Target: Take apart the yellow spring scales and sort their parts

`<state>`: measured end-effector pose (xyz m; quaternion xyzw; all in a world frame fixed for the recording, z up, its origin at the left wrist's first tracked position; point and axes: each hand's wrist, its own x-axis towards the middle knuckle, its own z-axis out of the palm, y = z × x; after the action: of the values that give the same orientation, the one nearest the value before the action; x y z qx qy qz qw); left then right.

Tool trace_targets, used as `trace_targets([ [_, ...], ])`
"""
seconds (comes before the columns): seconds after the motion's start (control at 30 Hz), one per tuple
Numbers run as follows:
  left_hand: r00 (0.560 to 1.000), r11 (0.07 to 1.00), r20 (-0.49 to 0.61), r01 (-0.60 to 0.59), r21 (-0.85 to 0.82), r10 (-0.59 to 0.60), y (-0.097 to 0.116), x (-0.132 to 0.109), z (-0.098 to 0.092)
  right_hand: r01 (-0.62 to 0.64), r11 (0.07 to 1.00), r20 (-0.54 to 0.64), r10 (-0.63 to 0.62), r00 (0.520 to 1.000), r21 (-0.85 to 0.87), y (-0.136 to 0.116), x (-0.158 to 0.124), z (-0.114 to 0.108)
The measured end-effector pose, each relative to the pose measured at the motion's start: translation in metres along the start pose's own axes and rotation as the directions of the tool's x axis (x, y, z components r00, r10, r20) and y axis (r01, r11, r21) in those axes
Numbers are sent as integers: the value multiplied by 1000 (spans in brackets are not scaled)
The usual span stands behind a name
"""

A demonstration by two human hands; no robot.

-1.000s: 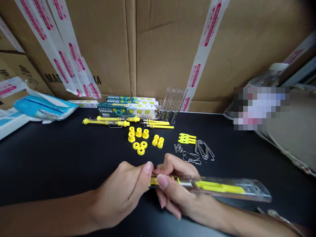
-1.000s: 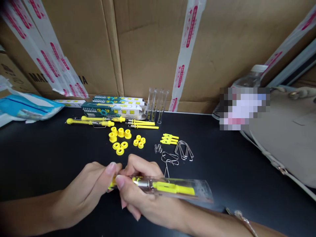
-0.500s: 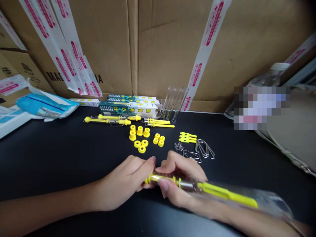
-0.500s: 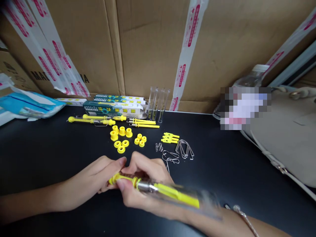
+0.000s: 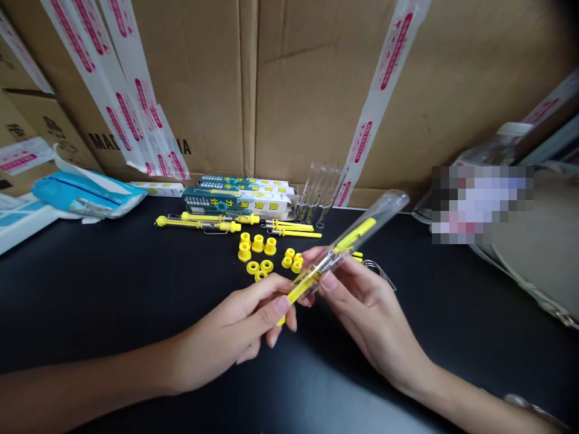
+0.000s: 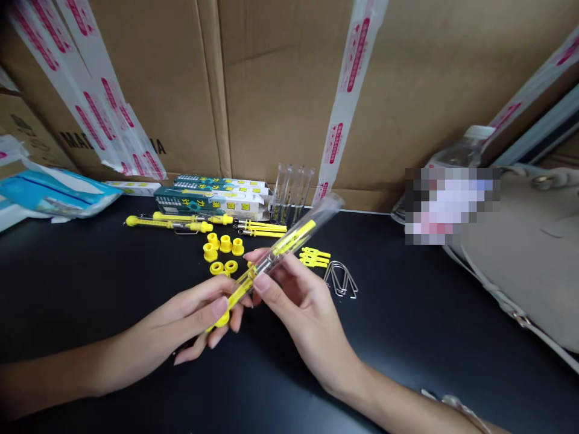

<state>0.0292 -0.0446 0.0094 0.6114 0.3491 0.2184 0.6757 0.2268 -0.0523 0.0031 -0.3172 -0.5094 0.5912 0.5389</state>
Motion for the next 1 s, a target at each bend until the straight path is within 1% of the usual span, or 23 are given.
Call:
trace_targets([
  [0.07, 999, 1000, 28, -20, 4, 20, 1, 1, -1, -13, 999, 18, 14, 1000, -29, -2, 2, -2],
  [0.17, 996, 996, 50, -64, -60, 67, 0, 3, -3, -37, 999, 39, 38, 999, -27, -5, 4, -3],
  [0.3, 992, 992, 78, -95, -82, 101, -6, 5, -4, -9, 1000, 36, 8, 999, 23, -7, 7, -3],
  [0.37, 991, 992, 66, -109, -62, 113, -7, 6, -5, 24, 1000, 33, -24, 999, 9, -9, 8, -3],
  [0.47, 990, 990, 19, -137, -37, 138, -4, 6, -5, 55, 997, 47, -53, 998, -49, -12, 7, -2],
  [0.6, 995, 995, -7, -103, -8, 103, 1, 5, -5, 49, 995, 79, -42, 996, -91, -16, 5, -1],
  [0.73, 994, 992, -5, -111, 65, 111, 2, 5, -4, 48, 996, 90, -41, 995, -70, -18, 6, -4],
  [0.87, 994, 993, -24, -102, 67, 103, 2, 7, -4, 71, 997, 43, -71, 997, -1, -22, 10, -9],
  [1.0, 997, 997, -45, -63, 47, 65, 2, 6, -4, 124, 992, -6, -124, 992, 15, -27, 14, -16],
])
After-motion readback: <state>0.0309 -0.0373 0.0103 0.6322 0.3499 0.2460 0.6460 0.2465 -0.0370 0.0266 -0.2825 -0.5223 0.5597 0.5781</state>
